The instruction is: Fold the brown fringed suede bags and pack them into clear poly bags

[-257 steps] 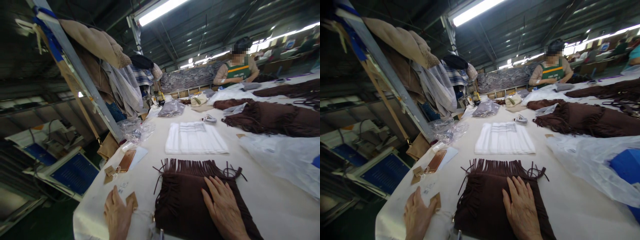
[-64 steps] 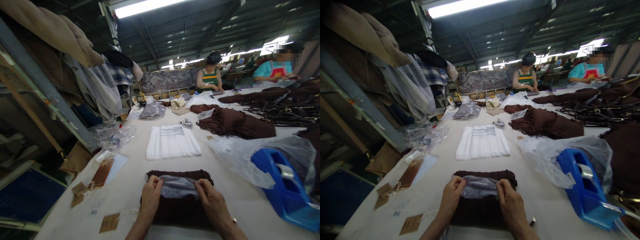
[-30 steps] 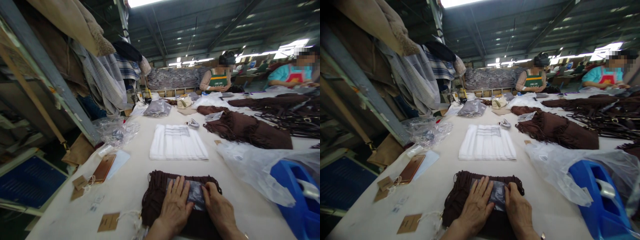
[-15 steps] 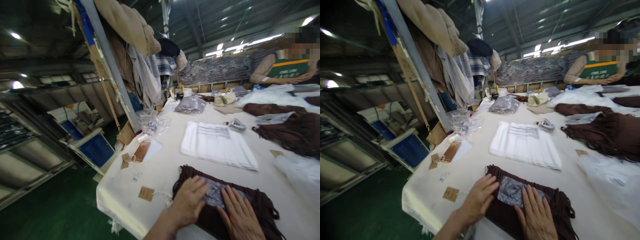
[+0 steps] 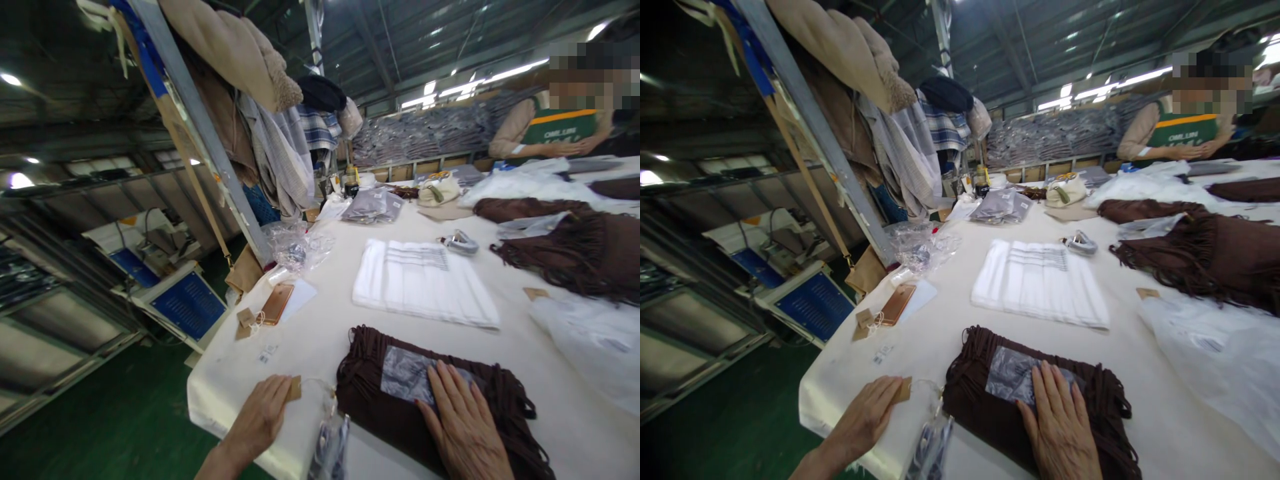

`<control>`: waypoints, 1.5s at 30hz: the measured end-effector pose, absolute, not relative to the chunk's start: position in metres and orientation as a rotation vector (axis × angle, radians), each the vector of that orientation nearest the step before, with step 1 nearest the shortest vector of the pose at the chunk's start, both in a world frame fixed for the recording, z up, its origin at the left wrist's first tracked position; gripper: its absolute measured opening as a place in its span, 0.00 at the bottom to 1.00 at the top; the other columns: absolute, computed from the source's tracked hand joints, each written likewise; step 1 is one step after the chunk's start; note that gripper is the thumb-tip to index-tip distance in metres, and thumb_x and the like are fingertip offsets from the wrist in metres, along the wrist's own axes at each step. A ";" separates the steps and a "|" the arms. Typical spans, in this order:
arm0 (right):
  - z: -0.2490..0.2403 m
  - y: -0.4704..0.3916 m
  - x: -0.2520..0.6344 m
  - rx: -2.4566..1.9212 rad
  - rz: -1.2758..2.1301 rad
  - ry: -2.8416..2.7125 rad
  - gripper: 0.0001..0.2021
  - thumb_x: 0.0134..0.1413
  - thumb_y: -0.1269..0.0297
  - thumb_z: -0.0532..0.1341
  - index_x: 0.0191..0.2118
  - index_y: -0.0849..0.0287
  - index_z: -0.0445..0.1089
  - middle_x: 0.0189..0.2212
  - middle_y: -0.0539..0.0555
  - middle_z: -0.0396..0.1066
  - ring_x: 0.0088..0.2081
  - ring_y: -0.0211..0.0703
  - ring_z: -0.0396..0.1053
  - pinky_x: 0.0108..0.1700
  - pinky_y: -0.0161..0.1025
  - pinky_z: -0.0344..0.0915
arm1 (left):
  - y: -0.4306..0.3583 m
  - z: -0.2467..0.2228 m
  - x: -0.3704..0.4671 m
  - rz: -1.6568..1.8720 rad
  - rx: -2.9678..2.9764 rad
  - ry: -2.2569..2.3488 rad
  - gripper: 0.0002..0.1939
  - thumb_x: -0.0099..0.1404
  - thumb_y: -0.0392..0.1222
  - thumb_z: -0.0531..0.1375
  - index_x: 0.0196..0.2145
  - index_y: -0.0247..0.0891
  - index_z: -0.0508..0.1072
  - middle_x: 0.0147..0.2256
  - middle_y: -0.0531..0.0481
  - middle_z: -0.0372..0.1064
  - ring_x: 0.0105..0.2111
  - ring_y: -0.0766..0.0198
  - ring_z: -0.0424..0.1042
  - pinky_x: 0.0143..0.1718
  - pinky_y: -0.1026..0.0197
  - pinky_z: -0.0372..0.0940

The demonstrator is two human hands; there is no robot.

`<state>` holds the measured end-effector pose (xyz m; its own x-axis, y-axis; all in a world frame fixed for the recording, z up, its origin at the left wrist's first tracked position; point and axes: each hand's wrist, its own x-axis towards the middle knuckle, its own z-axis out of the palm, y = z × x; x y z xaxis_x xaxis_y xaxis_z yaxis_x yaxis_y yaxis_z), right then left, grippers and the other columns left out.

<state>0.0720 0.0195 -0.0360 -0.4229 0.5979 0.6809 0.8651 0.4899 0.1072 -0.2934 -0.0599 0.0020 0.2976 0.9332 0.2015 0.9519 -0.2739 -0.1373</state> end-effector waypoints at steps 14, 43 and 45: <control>-0.034 0.019 0.070 -1.178 -0.633 -2.146 0.19 0.61 0.65 0.46 0.50 0.69 0.66 0.52 0.69 0.64 0.60 0.62 0.50 0.54 0.58 0.54 | -0.046 -0.013 -0.278 -0.013 -2.455 -1.718 0.29 0.56 0.20 0.43 0.55 0.31 0.61 0.53 0.36 0.64 0.54 0.54 0.63 0.51 0.52 0.64; -0.034 0.017 0.074 -1.109 -0.599 -2.172 0.17 0.59 0.70 0.47 0.48 0.63 0.68 0.53 0.65 0.64 0.63 0.59 0.43 0.56 0.58 0.51 | 0.085 0.021 -0.186 -1.484 -2.223 -3.593 0.18 0.65 0.53 0.53 0.30 0.35 0.67 0.25 0.55 0.65 0.23 0.70 0.64 0.28 0.61 0.64; -0.034 0.017 0.075 -1.073 -0.598 -2.189 0.17 0.58 0.71 0.46 0.45 0.60 0.69 0.52 0.63 0.65 0.63 0.59 0.42 0.55 0.59 0.52 | 0.089 0.023 -0.180 -1.545 -2.319 -3.635 0.21 0.62 0.57 0.54 0.29 0.35 0.68 0.26 0.52 0.68 0.26 0.67 0.68 0.33 0.58 0.65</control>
<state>0.0752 0.0167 -0.0339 -0.4766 0.5332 0.6990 0.8145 0.5670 0.1229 -0.1801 0.0885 0.0232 0.1579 0.7894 -0.5933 0.1206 0.5809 0.8050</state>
